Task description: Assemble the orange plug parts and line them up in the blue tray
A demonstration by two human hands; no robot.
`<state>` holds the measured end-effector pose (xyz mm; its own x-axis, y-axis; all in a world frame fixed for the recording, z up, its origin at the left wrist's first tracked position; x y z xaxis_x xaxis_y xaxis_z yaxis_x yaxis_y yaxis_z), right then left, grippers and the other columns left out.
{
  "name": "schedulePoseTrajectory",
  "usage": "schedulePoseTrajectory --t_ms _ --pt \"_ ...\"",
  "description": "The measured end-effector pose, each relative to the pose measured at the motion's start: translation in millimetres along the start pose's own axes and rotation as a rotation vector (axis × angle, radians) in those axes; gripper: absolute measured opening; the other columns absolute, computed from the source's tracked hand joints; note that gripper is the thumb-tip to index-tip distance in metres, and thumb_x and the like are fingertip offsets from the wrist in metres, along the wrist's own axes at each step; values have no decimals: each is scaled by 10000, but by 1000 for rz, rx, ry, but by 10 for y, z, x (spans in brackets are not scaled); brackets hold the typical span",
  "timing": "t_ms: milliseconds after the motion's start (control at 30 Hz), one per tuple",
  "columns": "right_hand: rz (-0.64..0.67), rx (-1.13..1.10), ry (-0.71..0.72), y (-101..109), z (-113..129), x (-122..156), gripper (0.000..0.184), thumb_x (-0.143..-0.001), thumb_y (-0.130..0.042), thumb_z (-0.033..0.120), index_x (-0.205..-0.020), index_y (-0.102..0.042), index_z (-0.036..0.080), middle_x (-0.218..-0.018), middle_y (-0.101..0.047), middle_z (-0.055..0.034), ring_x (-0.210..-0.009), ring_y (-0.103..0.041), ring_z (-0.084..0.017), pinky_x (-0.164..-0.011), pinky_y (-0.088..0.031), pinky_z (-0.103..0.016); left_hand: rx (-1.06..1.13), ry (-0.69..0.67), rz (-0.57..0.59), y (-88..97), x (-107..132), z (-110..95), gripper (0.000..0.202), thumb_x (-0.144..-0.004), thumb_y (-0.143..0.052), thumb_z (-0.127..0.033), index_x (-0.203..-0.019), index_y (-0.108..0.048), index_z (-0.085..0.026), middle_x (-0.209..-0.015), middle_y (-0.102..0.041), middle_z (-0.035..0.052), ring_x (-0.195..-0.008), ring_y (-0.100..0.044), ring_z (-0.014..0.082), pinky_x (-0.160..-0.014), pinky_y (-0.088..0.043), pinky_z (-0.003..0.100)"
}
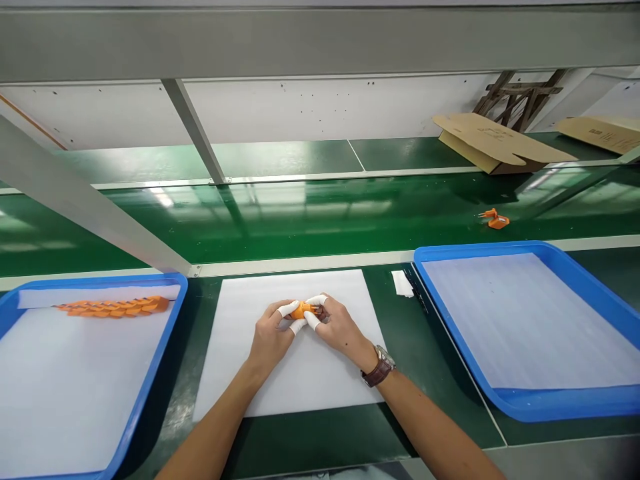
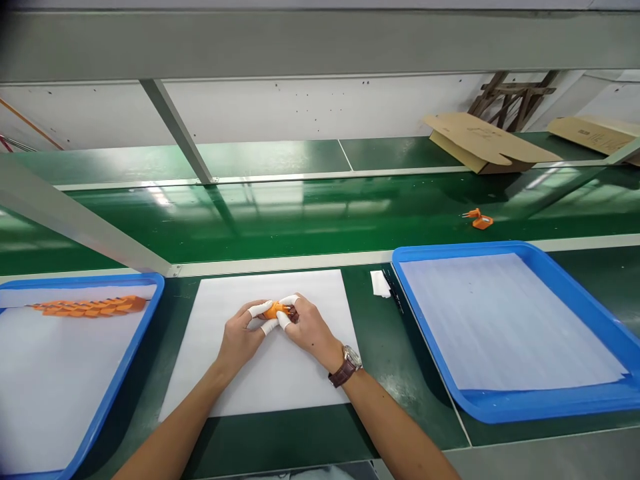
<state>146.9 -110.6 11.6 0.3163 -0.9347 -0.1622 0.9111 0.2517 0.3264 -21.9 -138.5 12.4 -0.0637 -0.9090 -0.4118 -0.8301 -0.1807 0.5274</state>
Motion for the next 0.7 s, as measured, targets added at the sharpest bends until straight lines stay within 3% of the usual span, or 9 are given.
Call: schedulePoseTrajectory --t_ms 300,500,700 --pt "116 -205 -135 6 -117 -82 143 -845 -642 249 -981 -657 210 -877 -667 -14 -725 -604 -156 -627 -484 -288 -124 -142 -13 -40 -4 -7 399 -855 -700 -143 -1223 -615 -270 -1162 -686 48 -1033 -685 209 -862 -630 384" --pt "113 -284 -154 49 -128 -87 211 -814 -724 339 -960 -668 197 -824 -685 -21 -733 -648 -177 -649 -531 -305 -156 -78 58 -40 -36 -42 502 -841 -700 -152 -1303 -560 -290 -1201 -652 64 -1076 -662 237 -890 -613 420" --pt "107 -399 -146 115 -68 -92 316 -919 -605 462 -1058 -680 188 -790 -680 -27 -688 -654 -172 -688 -567 -344 -52 -10 43 10 -50 -67 393 -873 -682 -216 -1250 -610 -298 -1224 -644 45 -1011 -674 206 -862 -615 392"
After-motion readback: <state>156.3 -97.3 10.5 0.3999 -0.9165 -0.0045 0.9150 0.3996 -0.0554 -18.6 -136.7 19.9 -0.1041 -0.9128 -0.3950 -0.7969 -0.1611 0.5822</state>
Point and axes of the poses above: each hand's wrist, its own x-axis away from the middle knuckle, its own y-axis out of the back of the hand, z = x × y, the point moved 4 cm from there along -x, towards the middle knuckle
